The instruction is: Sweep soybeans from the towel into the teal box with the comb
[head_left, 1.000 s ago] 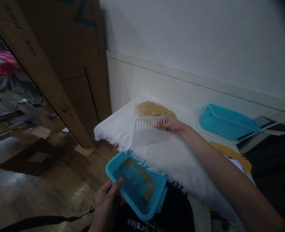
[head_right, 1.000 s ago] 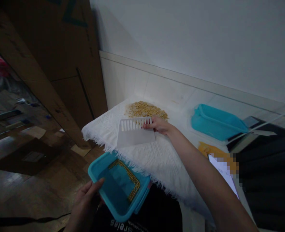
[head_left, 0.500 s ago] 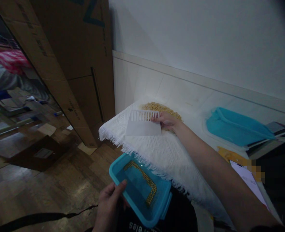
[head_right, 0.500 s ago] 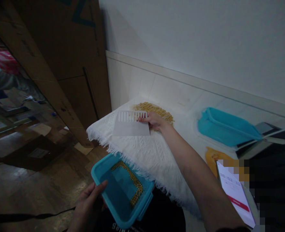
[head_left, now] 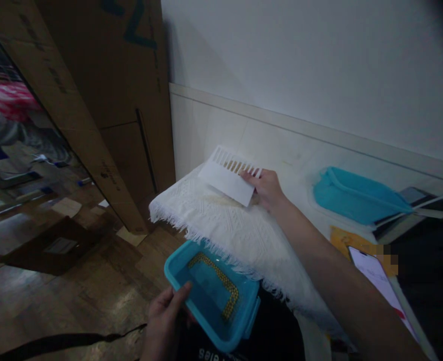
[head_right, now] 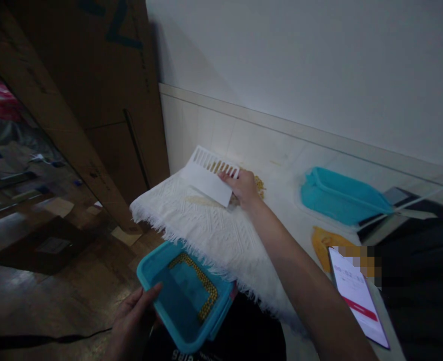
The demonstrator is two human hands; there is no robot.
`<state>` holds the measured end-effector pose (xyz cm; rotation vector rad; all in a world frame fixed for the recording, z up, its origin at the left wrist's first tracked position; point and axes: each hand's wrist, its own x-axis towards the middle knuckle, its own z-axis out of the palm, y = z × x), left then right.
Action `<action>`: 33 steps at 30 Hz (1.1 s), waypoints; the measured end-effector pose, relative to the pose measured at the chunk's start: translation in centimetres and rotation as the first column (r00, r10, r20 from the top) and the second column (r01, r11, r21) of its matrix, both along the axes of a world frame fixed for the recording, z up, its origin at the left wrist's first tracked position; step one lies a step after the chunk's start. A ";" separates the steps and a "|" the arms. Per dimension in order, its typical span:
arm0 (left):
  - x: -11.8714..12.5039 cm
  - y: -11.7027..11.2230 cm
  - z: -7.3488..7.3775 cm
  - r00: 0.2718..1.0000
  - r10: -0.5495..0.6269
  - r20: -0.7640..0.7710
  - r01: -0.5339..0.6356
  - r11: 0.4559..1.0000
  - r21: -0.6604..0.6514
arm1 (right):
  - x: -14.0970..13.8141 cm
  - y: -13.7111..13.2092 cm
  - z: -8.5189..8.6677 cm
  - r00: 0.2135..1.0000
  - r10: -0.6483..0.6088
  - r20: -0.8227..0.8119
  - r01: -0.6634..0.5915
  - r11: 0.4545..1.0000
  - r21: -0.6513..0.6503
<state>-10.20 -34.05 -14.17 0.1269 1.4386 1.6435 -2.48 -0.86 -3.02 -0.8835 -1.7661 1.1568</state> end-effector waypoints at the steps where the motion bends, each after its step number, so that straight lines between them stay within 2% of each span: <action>1: -0.1 0.0 -0.2 1.000 -0.002 -0.010 0.002 1.000 -0.003 | 0.9 -0.9 0.1 0.996 -0.090 0.020 0.088 0.992 0.090; 2: -0.2 0.0 -0.4 1.000 -0.004 -0.019 0.004 1.000 -0.009 | 1.9 -2.0 0.2 0.985 -0.164 0.050 0.152 0.972 0.181; 5: -0.6 0.0 -0.7 0.999 0.013 -0.045 -0.014 1.000 -0.027 | 4.4 -5.5 0.0 0.948 -0.290 0.133 0.217 0.891 0.398; 7: -0.8 0.1 -0.7 0.998 0.028 -0.054 -0.030 0.999 -0.023 | 5.8 -7.3 -0.4 0.918 -0.364 0.158 0.259 0.852 0.456; 10: -0.9 0.2 -0.4 0.998 0.043 -0.053 -0.043 0.999 0.000 | 7.3 -8.7 -1.2 0.886 -0.422 0.189 0.286 0.822 0.493; 14: -0.7 0.3 -0.5 0.998 0.047 -0.045 -0.046 0.999 0.029 | 8.0 -8.6 -2.1 0.878 -0.433 0.204 0.294 0.824 0.485; 18: -0.6 0.1 -1.2 0.998 0.025 -0.058 -0.023 1.000 0.021 | 7.8 -7.6 -2.6 0.898 -0.380 0.223 0.246 0.853 0.461; 22: -0.7 0.1 -1.7 0.998 0.034 -0.060 -0.034 0.999 0.002 | 7.6 -6.5 -2.7 0.885 -0.389 0.254 0.239 0.851 0.468; 29: -0.6 0.3 -1.1 0.997 0.075 -0.026 -0.075 0.997 0.003 | 7.8 -5.5 -2.7 0.879 -0.391 0.273 0.208 0.829 0.519; 33: -0.8 0.2 -1.7 0.998 0.053 -0.031 -0.053 0.999 -0.001 | 8.0 -5.6 -3.2 0.901 -0.344 0.265 0.177 0.848 0.499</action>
